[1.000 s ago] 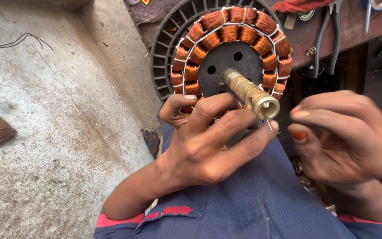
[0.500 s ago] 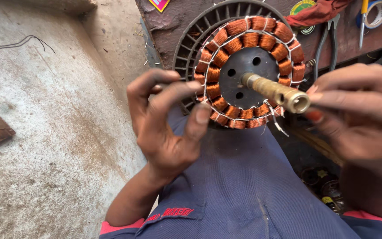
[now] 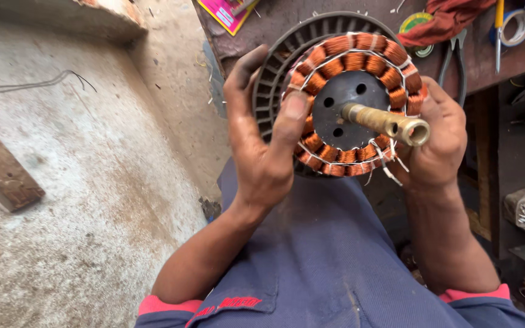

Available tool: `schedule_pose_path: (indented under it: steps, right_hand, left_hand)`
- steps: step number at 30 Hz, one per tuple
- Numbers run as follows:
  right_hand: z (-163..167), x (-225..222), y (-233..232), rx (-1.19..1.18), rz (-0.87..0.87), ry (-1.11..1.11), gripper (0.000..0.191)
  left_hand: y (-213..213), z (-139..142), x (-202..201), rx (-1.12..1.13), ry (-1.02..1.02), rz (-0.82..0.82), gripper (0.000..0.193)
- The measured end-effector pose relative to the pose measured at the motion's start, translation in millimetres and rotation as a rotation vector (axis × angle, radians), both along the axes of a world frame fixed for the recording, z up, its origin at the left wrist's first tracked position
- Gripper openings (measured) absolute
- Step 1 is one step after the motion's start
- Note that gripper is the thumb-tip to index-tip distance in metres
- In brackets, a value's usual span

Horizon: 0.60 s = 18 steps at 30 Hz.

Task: The person uses yellow-handled shears to trim white binding strings on a motor stator. They then use their fingers to pull and adjust the remaining string ends around the copper windings.

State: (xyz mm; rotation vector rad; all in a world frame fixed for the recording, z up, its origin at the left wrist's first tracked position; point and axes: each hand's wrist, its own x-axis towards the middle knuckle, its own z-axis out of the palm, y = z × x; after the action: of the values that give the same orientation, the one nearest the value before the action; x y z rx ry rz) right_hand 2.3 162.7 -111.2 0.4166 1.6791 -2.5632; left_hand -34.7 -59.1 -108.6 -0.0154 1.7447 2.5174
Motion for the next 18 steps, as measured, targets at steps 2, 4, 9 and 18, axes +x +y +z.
schedule_pose_path:
  steps: [2, 4, 9, 18]
  right_hand:
    - [-8, 8, -3, -0.077, -0.072, 0.033, 0.026]
    - [-13, 15, -8, -0.146, -0.137, 0.041, 0.022]
    - [-9, 13, -35, 0.039, -0.278, 0.090, 0.026]
    - [38, 16, -47, 0.998, -0.162, 0.426, 0.014]
  left_hand:
    - [3, -7, -20, -0.017, 0.013, -0.013, 0.046]
    - [2, -11, -41, -0.008, 0.008, -0.055, 0.043]
    - [-4, -13, -62, -0.011, 0.032, -0.147, 0.041]
    - [-11, -23, -59, 0.032, 0.085, -0.184, 0.041]
